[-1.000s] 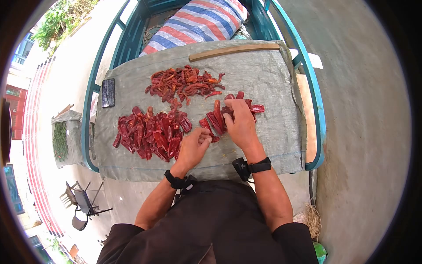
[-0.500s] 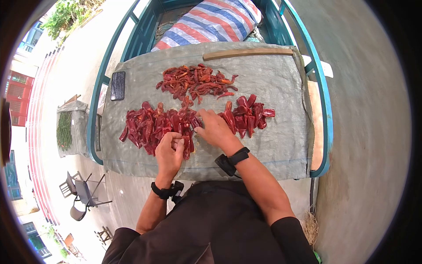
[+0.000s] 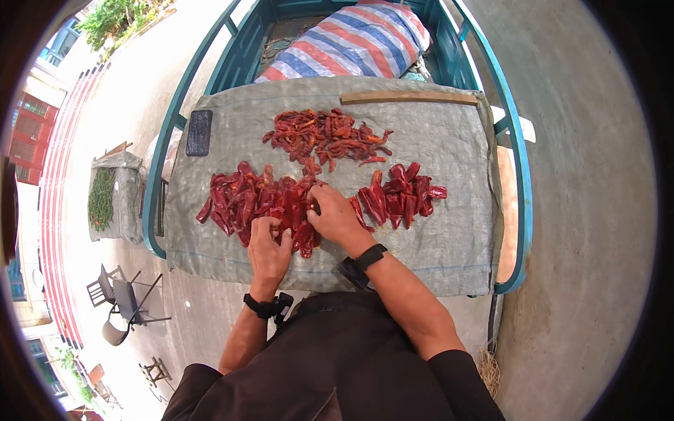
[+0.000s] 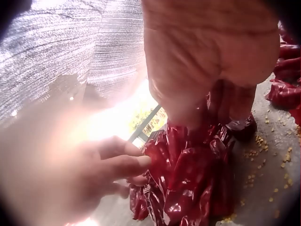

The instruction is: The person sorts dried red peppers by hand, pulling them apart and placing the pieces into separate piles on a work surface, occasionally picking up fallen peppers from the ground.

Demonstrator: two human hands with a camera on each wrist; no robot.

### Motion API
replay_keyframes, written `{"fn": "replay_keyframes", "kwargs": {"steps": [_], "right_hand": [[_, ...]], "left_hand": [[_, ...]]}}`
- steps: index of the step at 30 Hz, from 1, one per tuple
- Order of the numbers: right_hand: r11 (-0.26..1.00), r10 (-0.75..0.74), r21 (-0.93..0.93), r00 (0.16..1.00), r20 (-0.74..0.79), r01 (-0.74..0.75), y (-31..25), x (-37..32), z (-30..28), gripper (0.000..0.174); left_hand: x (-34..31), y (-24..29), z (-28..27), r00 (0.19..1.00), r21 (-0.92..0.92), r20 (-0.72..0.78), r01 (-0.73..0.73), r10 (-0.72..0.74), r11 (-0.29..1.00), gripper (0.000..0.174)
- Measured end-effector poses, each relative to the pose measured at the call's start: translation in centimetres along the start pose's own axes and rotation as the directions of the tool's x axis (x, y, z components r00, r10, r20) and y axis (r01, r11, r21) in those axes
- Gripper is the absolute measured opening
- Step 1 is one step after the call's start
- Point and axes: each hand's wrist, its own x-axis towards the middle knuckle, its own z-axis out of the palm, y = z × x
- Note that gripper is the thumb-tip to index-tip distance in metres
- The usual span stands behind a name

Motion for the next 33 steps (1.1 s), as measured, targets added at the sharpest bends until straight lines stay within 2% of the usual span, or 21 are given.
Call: {"fn": "replay_keyframes", "kwargs": {"steps": [4,7,9,13,16,19,25,28,31,33], "right_hand": [[0.991,0.042,0.129,0.999,0.013,-0.044,0.1,-0.1,-0.2,0.035],[0.959,0.136,0.240,0.986,0.093,-0.154,1.2,0.1,0.5,0.038],[0.932,0.169,0.298,0.975,0.145,-0.206,1.2,0.3,0.6,0.044],[0.871,0.180,0.408,0.950,0.254,-0.274,0.5,0.7,0.7,0.059],[0.940,0.101,0.313,0.986,0.131,-0.138,1.0,0.5,2.0,0.065],[0.957,0.135,0.226,0.968,0.212,-0.183,0.7,0.7,1.8,0.058],[0.880,0.077,0.450,0.981,0.176,-0.150,0.6,0.3,0.7,0.040],[0.737,0.186,0.594,0.942,0.280,-0.322,-0.2,-0.5,-1.2,0.035],[0.816,0.155,0.535,0.975,0.159,-0.218,0.5,-1.3,-2.4,0.025],[0.756,0.253,0.589,0.957,0.139,-0.286,-0.1,-2.4,-4.3,0.024]], "left_hand": [[0.2,-0.9,0.1,0.999,0.005,-0.015,0.043,-0.043,0.999,0.039],[0.5,-0.9,0.1,0.997,-0.035,0.002,0.082,-0.082,0.996,0.041],[0.7,-0.9,0.2,0.991,-0.076,0.028,0.131,-0.129,0.988,0.043],[0.8,-1.6,0.9,0.996,-0.158,0.035,0.081,-0.077,0.984,0.043],[1.1,-1.7,1.2,0.995,-0.208,0.055,0.090,-0.080,0.974,0.041],[1.4,-1.8,1.4,0.993,-0.287,0.073,0.114,-0.096,0.951,0.040],[1.8,-1.4,0.9,0.969,-0.583,0.190,0.240,-0.157,0.776,0.046],[2.2,-0.8,0.7,0.946,-0.714,0.307,0.299,-0.101,0.634,0.046],[3.0,-0.1,1.5,0.935,-0.716,0.355,0.272,-0.001,0.642,0.038],[3.6,0.9,2.7,0.924,-0.694,0.383,0.276,0.016,0.664,0.034]]}}
